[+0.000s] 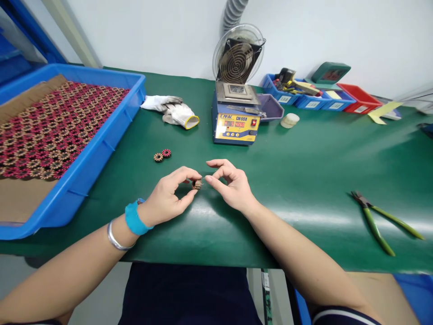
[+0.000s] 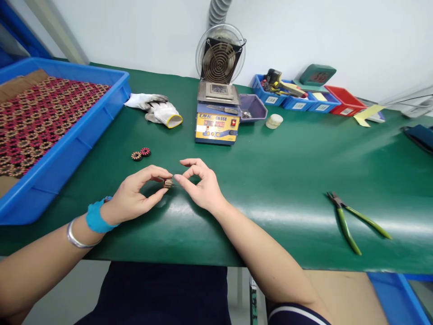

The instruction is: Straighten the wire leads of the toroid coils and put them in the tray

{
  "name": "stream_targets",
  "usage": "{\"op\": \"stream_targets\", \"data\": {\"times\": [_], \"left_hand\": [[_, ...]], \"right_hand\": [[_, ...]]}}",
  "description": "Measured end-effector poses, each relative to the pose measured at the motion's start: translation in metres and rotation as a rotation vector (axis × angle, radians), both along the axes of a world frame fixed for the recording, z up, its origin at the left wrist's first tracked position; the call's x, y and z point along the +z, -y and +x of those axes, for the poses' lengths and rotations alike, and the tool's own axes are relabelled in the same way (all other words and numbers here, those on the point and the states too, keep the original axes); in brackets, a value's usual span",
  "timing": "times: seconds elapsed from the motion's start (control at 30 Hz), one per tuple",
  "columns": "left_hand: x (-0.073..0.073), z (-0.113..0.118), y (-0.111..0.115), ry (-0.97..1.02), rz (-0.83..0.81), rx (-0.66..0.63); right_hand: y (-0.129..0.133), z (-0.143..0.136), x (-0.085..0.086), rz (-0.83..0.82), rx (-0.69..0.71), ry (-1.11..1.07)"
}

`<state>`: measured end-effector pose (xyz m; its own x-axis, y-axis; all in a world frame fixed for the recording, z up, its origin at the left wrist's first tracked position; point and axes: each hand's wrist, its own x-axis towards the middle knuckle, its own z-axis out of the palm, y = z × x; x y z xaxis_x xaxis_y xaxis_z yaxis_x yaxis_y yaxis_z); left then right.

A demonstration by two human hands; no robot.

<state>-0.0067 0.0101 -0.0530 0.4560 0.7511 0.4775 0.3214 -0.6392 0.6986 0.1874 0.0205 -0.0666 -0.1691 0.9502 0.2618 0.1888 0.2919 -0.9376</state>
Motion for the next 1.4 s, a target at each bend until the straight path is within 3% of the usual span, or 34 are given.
{"op": "stream_targets", "data": {"times": [0.33,0.53,0.63,0.77,0.83,1.0,1.2,1.4], "left_hand": [[0.001,0.001,0.002,0.064,-0.054,0.021],[0.000,0.000,0.001,-0.088,0.055,0.014],[-0.001,0.001,0.002,-0.072,0.015,0.036],[-0.002,0.002,0.002,0.089,-0.162,0.067],[-0.003,0.003,0.002,0.152,-0.209,0.081],[-0.002,0.004,0.003,0.170,-0.199,0.070],[-0.001,0.003,0.003,0.153,-0.179,0.059],[-0.003,0.005,0.005,0.206,-0.253,0.061]], "right_hand": [[0.001,-0.001,-0.001,-0.014,0.016,0.012],[0.011,-0.005,0.007,0.203,0.002,0.130],[0.017,-0.007,0.010,0.262,0.051,0.125],[0.015,-0.004,0.010,0.231,0.006,-0.035],[0.010,-0.001,0.009,0.206,0.014,-0.010],[0.004,0.000,0.005,0.137,0.126,0.137],[0.005,-0.001,0.003,0.100,0.139,0.105],[0.007,-0.001,0.007,0.160,0.033,0.116]]}}
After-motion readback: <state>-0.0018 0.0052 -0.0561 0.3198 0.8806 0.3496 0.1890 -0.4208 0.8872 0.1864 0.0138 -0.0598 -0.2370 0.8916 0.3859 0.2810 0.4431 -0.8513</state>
